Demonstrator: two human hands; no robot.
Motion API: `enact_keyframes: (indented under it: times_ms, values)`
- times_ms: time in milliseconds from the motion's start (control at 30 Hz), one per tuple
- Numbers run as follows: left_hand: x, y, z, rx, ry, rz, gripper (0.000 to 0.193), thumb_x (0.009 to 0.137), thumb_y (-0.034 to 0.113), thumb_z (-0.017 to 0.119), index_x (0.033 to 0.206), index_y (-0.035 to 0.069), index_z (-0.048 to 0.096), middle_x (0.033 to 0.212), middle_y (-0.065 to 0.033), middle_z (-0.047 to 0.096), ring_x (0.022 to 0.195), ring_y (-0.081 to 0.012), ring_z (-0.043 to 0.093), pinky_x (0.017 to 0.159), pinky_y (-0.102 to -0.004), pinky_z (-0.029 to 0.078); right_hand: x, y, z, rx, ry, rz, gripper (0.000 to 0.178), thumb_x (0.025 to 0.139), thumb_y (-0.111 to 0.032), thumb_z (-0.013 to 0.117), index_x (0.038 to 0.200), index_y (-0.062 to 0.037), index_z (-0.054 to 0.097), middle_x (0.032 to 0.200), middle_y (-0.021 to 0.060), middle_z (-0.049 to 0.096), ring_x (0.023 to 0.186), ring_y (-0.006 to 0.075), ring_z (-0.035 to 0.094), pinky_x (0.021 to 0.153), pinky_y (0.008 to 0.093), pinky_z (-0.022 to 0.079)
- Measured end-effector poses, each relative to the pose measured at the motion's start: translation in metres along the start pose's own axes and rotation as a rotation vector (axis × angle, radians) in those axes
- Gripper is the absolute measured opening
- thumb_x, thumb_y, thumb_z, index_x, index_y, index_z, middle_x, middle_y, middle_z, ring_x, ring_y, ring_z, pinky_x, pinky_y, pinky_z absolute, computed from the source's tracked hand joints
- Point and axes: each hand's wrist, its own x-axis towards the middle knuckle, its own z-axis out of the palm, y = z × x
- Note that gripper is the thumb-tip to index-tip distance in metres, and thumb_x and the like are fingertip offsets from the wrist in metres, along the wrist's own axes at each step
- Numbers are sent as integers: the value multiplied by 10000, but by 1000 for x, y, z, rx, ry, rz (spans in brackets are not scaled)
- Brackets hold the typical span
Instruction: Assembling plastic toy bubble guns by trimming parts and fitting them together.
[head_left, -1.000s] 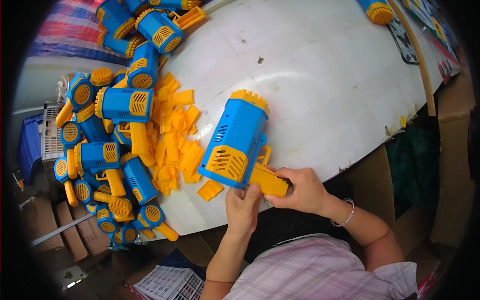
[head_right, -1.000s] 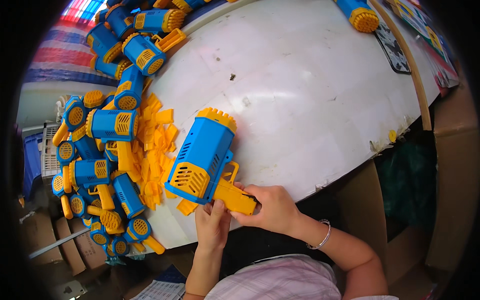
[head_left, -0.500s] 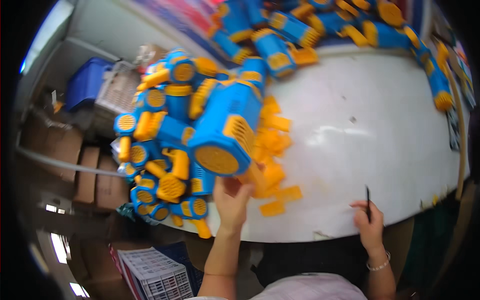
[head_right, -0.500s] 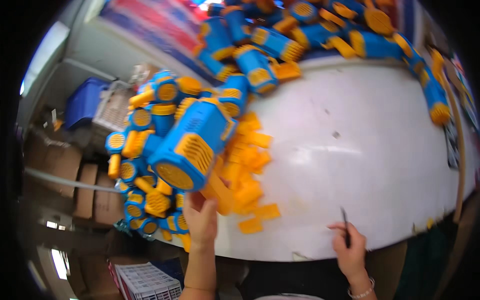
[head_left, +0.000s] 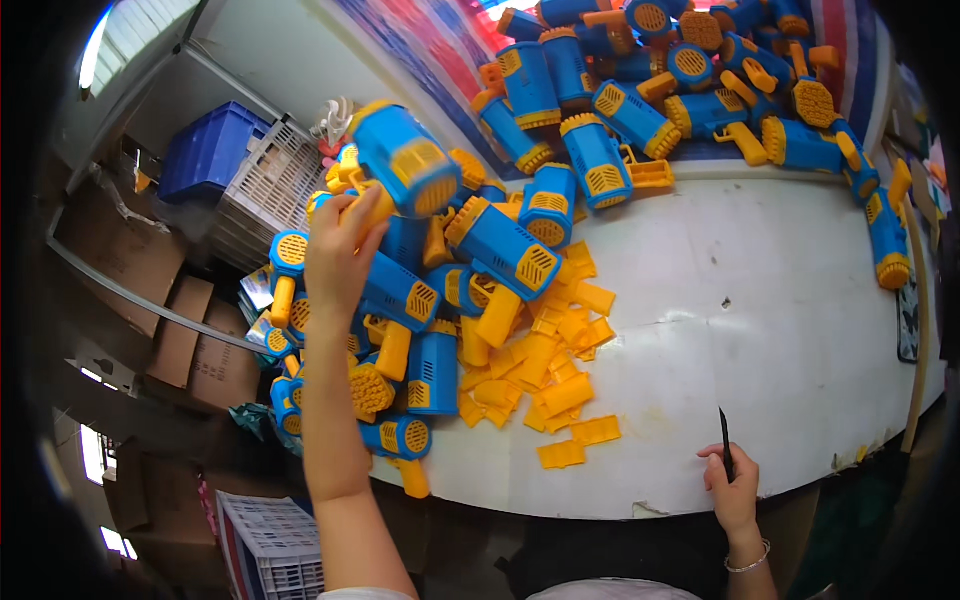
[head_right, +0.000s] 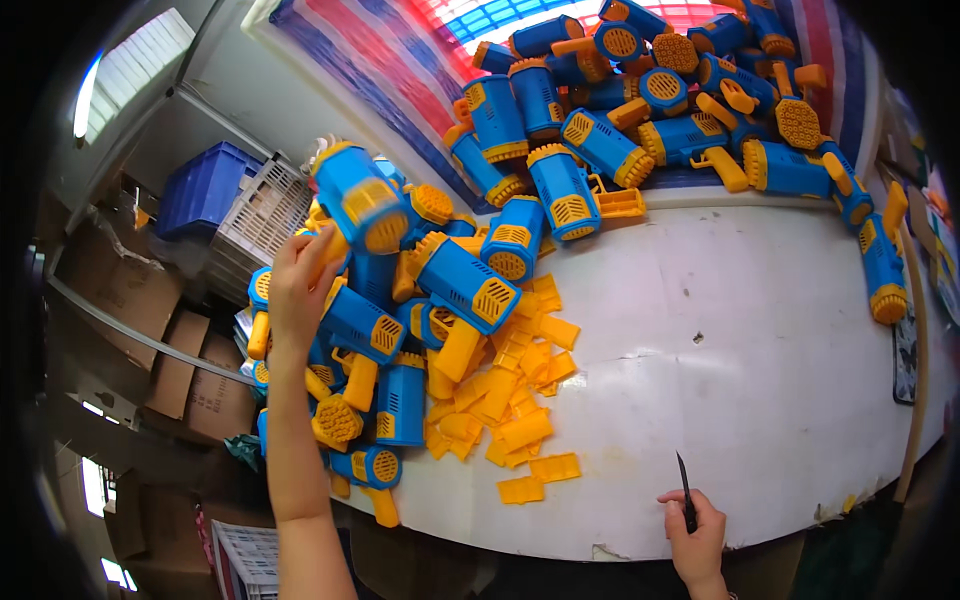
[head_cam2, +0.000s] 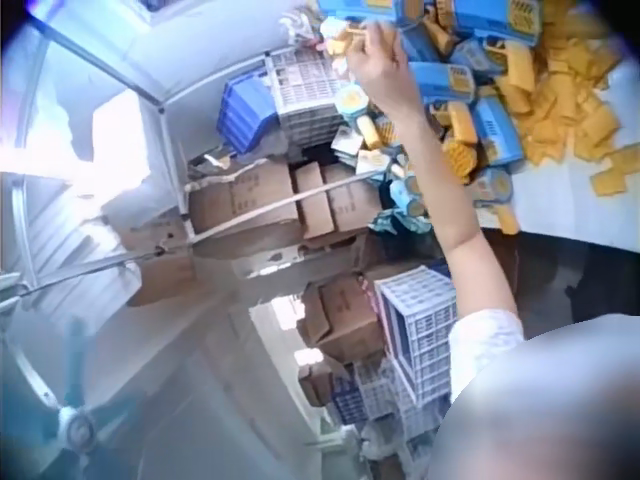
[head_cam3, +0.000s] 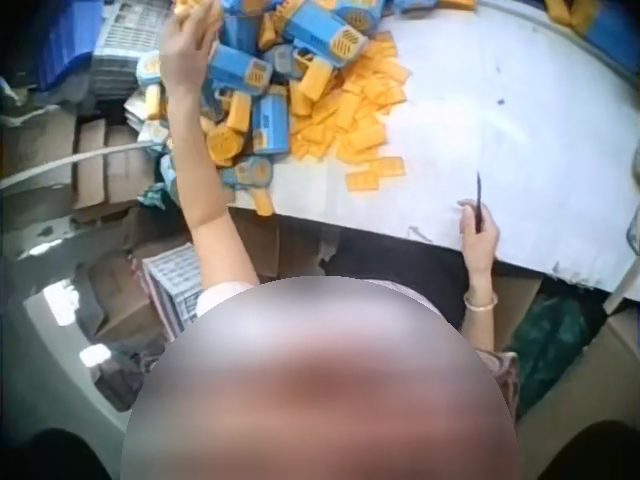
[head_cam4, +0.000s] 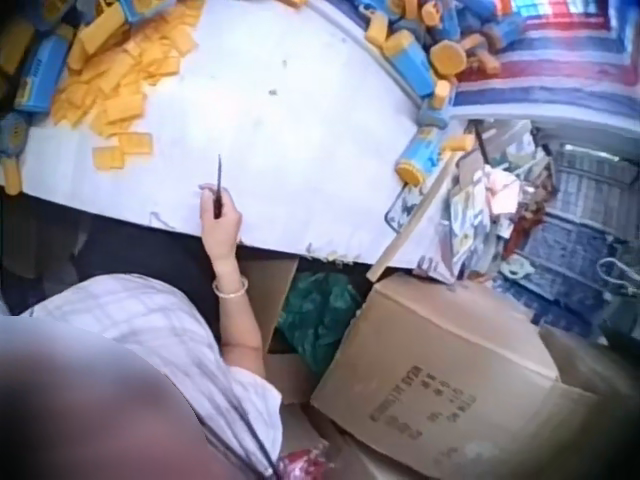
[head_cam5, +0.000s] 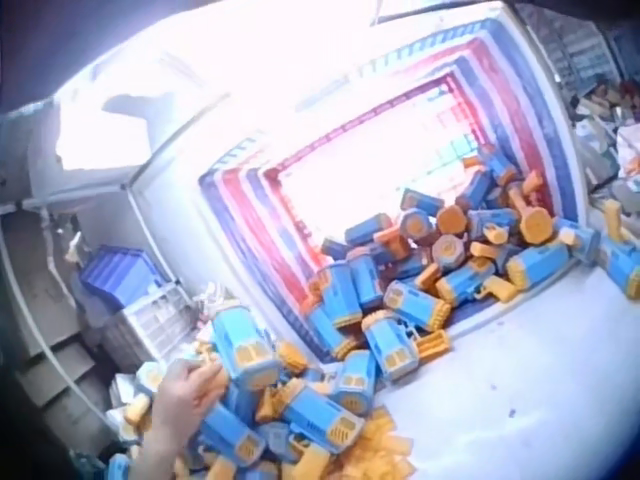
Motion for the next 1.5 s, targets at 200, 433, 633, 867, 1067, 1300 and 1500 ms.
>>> enact_keyframes:
  times_ms: [200, 433, 633, 867, 1067, 1300, 1500]
  values:
    - [-24, -25, -6, 207, -148, 214, 363, 639, 9, 640, 985, 117, 610, 949, -77, 547, 922, -265, 516, 792, -367, 436, 0, -5, 1, -54, -28, 25, 143, 840, -126, 511, 833, 3, 573, 541, -32, 435, 499, 34, 389, 464, 192, 299]
    - [-25, -8, 30, 311, -180, 195, 318, 689, 1, 603, 998, 73, 580, 1166, -97, 488, 1177, -321, 357, 939, -387, 365, 2, -5, 7, -120, -70, 1, 119, 833, -68, 494, 917, -1, 547, 580, -26, 442, 518, 38, 397, 483, 194, 322]
    - [-115, 144, 44, -517, -695, -192, 237, 684, 144, 666, 862, 29, 559, 845, -123, 540, 846, -292, 528, 681, -357, 451, -6, 7, 6, -160, 19, -157, 215, 851, -47, 449, 1063, -12, 436, 691, 4, 479, 551, 50, 408, 508, 197, 340]
    - [-155, 180, 60, -592, -550, -241, 250, 697, 88, 647, 911, 1, 551, 956, -131, 527, 878, -305, 520, 736, -355, 438, -3, -8, 21, -263, -98, -236, 220, 865, -35, 440, 1069, 6, 511, 674, 34, 488, 552, 87, 428, 515, 219, 372]
    - [-155, 227, 24, -983, -273, 28, 161, 716, -74, 548, 850, -1, 597, 1043, -158, 560, 975, -300, 553, 759, -326, 476, 2, -29, 38, -15, -259, -56, 232, 853, -50, 481, 1078, -6, 517, 636, 6, 488, 499, 67, 390, 471, 207, 341]
    - [-161, 277, 6, -1840, -83, -917, 336, 806, -49, 469, 1141, -31, 493, 1188, -197, 487, 1111, -310, 474, 949, -357, 366, 3, -18, 47, 295, -319, 247, 221, 787, -37, 622, 959, 14, 493, 760, 47, 595, 659, 73, 579, 567, 176, 455]
    - [-182, 276, 13, -1758, -695, -957, 260, 901, 119, 433, 1103, -30, 503, 996, -74, 572, 885, -107, 545, 776, -231, 427, -8, -23, 54, 21, -193, 24, 172, 794, -53, 616, 893, -10, 482, 718, 31, 556, 587, 71, 518, 514, 209, 409]
